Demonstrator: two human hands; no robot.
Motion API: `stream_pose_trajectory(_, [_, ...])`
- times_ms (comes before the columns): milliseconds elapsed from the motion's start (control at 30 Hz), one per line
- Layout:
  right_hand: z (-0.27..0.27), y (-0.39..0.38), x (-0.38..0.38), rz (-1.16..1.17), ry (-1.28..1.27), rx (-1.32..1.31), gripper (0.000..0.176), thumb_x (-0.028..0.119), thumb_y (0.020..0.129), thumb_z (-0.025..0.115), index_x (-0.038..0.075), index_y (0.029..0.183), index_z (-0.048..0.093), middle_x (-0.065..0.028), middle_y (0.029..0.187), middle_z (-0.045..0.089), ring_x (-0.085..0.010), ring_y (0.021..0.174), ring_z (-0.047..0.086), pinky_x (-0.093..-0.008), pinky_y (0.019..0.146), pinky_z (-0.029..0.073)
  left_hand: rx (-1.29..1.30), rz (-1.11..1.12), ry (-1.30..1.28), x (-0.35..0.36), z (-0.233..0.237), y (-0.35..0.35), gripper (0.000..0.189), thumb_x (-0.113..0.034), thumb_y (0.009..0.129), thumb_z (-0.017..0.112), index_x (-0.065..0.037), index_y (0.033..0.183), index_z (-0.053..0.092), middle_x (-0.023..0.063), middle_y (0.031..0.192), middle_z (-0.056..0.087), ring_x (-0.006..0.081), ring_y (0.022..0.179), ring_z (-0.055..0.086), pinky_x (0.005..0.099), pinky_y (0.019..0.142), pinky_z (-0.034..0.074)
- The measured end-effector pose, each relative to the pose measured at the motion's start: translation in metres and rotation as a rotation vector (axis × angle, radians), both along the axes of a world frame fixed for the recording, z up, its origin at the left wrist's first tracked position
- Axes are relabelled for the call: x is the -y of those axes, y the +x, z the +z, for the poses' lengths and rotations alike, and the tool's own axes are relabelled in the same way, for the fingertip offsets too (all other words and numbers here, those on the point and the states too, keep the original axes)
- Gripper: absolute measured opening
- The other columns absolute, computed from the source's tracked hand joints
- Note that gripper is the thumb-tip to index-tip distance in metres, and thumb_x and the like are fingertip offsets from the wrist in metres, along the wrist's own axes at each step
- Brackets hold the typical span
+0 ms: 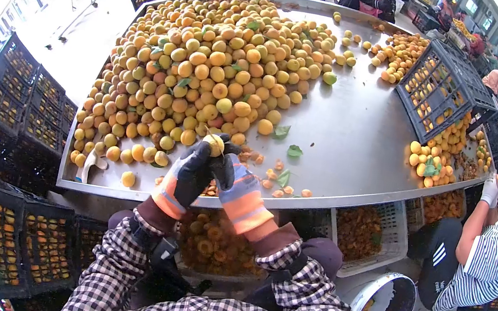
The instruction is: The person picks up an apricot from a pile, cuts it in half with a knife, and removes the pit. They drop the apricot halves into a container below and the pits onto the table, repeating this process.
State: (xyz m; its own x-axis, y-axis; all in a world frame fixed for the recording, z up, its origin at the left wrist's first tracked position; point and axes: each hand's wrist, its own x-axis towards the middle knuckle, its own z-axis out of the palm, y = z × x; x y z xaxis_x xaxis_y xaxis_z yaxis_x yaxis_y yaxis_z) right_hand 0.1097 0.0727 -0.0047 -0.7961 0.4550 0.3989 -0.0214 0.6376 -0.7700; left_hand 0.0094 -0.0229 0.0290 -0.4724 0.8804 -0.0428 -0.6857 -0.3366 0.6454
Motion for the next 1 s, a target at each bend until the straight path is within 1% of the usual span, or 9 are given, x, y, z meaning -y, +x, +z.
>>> stream_pose_trajectory(67, [-0.005, 0.003, -0.005, 0.019, -0.05, 0.012, 0.023, 0.009, 0.085, 0.062, 0.004, 0.107, 0.057, -0.0187, 0.09, 0.065, -0.0386, 0.086, 0.064, -0.0405, 0.071, 0.052, -0.48, 0.041, -0.247, 0.004, -0.013, -0.021, 0.043, -0.027, 0.093, 0.063, 0.002, 0.124, 0.056, 0.0071, 0.111, 0.064, 0.0156, 0.099, 0.061, 0.0305, 0.091, 0.048])
stream_pose_trajectory(233, [0.002, 0.006, 0.001, 0.007, -0.083, 0.031, 0.027, 0.014, 0.084, 0.064, 0.005, 0.109, 0.057, -0.0196, 0.086, 0.065, -0.0386, 0.082, 0.064, -0.0433, 0.067, 0.052, -0.83, 0.185, -0.179, 0.006, -0.006, -0.029, 0.044, -0.021, 0.087, 0.07, 0.004, 0.122, 0.057, 0.0062, 0.104, 0.065, 0.0135, 0.093, 0.062, 0.0274, 0.08, 0.051])
stream_pose_trajectory(333, [0.002, 0.001, 0.004, -0.01, -0.078, 0.014, 0.026, 0.015, 0.085, 0.063, 0.005, 0.108, 0.057, -0.0193, 0.088, 0.065, -0.0384, 0.082, 0.064, -0.0432, 0.068, 0.051, -0.479, 0.198, -0.187, 0.001, -0.01, -0.005, 0.04, -0.027, 0.092, 0.063, 0.003, 0.117, 0.059, 0.0063, 0.093, 0.065, 0.0136, 0.082, 0.062, 0.0266, 0.073, 0.051])
stream_pose_trajectory(400, [-0.015, -0.004, 0.005, -0.016, -0.029, 0.088, 0.025, 0.008, 0.087, 0.062, 0.002, 0.11, 0.056, -0.02, 0.096, 0.064, -0.0397, 0.092, 0.063, -0.0399, 0.073, 0.051, -0.209, 0.066, -0.143, -0.001, -0.005, 0.007, 0.044, -0.038, 0.1, 0.047, 0.002, 0.109, 0.062, 0.0067, 0.08, 0.062, 0.0147, 0.068, 0.058, 0.0254, 0.065, 0.047])
stream_pose_trajectory(700, [-0.017, -0.009, 0.013, -0.153, 0.149, 0.405, 0.026, 0.013, 0.087, 0.058, 0.0, 0.11, 0.053, -0.024, 0.09, 0.063, -0.0407, 0.086, 0.063, -0.0447, 0.071, 0.051, -0.241, 0.134, -0.231, -0.009, -0.026, 0.004, 0.049, -0.046, 0.099, 0.047, -0.001, 0.111, 0.063, 0.0031, 0.088, 0.064, 0.0123, 0.076, 0.059, 0.025, 0.068, 0.048])
stream_pose_trajectory(733, [-0.02, -0.011, 0.016, -0.162, 0.294, 0.405, 0.028, 0.012, 0.086, 0.059, -0.001, 0.11, 0.053, -0.0239, 0.088, 0.063, -0.0407, 0.083, 0.063, -0.0452, 0.07, 0.051, 0.027, 0.177, -0.228, -0.014, -0.024, 0.009, 0.049, -0.046, 0.099, 0.047, -0.001, 0.109, 0.063, 0.0024, 0.088, 0.064, 0.0108, 0.076, 0.059, 0.0248, 0.067, 0.048])
stream_pose_trajectory(767, [-0.021, -0.014, 0.018, -0.161, 0.161, 0.303, 0.027, 0.013, 0.085, 0.06, 0.0, 0.107, 0.055, -0.0235, 0.086, 0.064, -0.0412, 0.08, 0.063, -0.0462, 0.068, 0.051, 0.295, 0.219, -0.221, -0.017, -0.023, 0.011, 0.049, -0.046, 0.099, 0.047, -0.001, 0.108, 0.064, 0.0016, 0.088, 0.063, 0.0093, 0.077, 0.059, 0.0247, 0.067, 0.048])
stream_pose_trajectory(900, [-0.021, -0.018, 0.013, -0.16, 0.112, 0.3, 0.026, 0.017, 0.087, 0.059, 0.001, 0.107, 0.055, -0.0235, 0.085, 0.064, -0.0414, 0.079, 0.063, -0.0466, 0.067, 0.051, 0.079, 0.104, -0.229, -0.008, -0.033, -0.002, 0.049, -0.046, 0.1, 0.046, 0.0, 0.105, 0.065, 0.0028, 0.086, 0.064, 0.0118, 0.076, 0.06, 0.0259, 0.073, 0.048])
stream_pose_trajectory(1000, [-0.021, -0.019, 0.005, -0.155, 0.112, 0.395, 0.031, 0.021, 0.09, 0.059, 0.003, 0.113, 0.051, -0.0231, 0.086, 0.065, -0.0413, 0.081, 0.063, -0.0469, 0.067, 0.051, -0.16, 0.238, -0.249, -0.009, -0.031, -0.004, 0.043, -0.04, 0.098, 0.052, 0.0, 0.107, 0.066, 0.0031, 0.095, 0.066, 0.0127, 0.086, 0.061, 0.0268, 0.08, 0.048])
